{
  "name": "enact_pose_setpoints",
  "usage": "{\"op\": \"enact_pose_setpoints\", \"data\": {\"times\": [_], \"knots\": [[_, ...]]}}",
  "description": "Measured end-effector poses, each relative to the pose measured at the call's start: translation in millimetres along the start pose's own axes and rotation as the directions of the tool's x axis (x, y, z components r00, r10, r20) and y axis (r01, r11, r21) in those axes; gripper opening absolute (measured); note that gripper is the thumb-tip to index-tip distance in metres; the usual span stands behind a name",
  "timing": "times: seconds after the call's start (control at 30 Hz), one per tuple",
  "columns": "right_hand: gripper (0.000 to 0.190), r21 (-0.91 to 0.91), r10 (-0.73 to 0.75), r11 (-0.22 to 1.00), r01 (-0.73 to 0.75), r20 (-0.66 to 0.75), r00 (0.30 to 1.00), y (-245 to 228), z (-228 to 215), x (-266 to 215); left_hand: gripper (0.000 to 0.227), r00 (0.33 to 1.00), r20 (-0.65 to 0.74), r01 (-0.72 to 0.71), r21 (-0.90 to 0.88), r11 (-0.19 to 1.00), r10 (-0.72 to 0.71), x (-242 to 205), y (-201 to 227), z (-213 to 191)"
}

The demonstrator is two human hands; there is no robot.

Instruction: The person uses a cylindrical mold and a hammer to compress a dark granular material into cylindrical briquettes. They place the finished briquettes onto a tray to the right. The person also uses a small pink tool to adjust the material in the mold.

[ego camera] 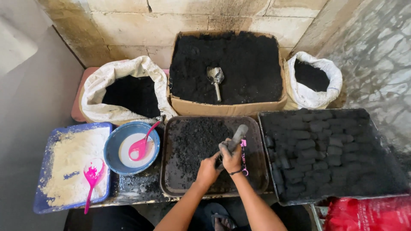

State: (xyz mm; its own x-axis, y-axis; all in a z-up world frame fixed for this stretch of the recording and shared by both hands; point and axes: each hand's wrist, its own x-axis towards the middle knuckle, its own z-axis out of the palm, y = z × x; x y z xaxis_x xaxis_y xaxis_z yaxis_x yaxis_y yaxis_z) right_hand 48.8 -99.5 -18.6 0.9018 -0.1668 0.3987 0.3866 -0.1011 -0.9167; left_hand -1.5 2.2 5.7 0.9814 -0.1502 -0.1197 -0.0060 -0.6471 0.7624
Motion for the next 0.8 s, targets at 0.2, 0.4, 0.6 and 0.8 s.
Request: {"op": "enact_pose_setpoints", "data": {"times": [0.2,0.4,0.6,0.8], "knots": [[0.026,0.115,0.088,0.99,-0.081,-0.057,0.994,-9.6,-9.3,1.1,0.045,1.0,-0.009,-0.01,-0.015,1.0,0.01,10.1,-19.8,28.5],[0.024,0.04,-0.042,0.998,0.047,-0.131,0.99,-34.6,-5.6,2.0,0.044,1.0,-0.018,-0.02,-0.005,1.0,0.02,11.9,-24.1,29.6],[0.023,-0.043,-0.072,0.996,0.073,0.01,0.997,-14.4,-1.6,-14.3,0.047,1.0,-0.016,-0.017,0.073,0.997,0.018,6.8,-17.5,21.5],[0.023,-0.076,-0.093,0.992,0.098,0.07,0.993,7.5,-6.7,-22.4,0.046,1.0,-0.019,-0.007,0.051,0.999,0.008,1.3,-11.3,10.9]]}}
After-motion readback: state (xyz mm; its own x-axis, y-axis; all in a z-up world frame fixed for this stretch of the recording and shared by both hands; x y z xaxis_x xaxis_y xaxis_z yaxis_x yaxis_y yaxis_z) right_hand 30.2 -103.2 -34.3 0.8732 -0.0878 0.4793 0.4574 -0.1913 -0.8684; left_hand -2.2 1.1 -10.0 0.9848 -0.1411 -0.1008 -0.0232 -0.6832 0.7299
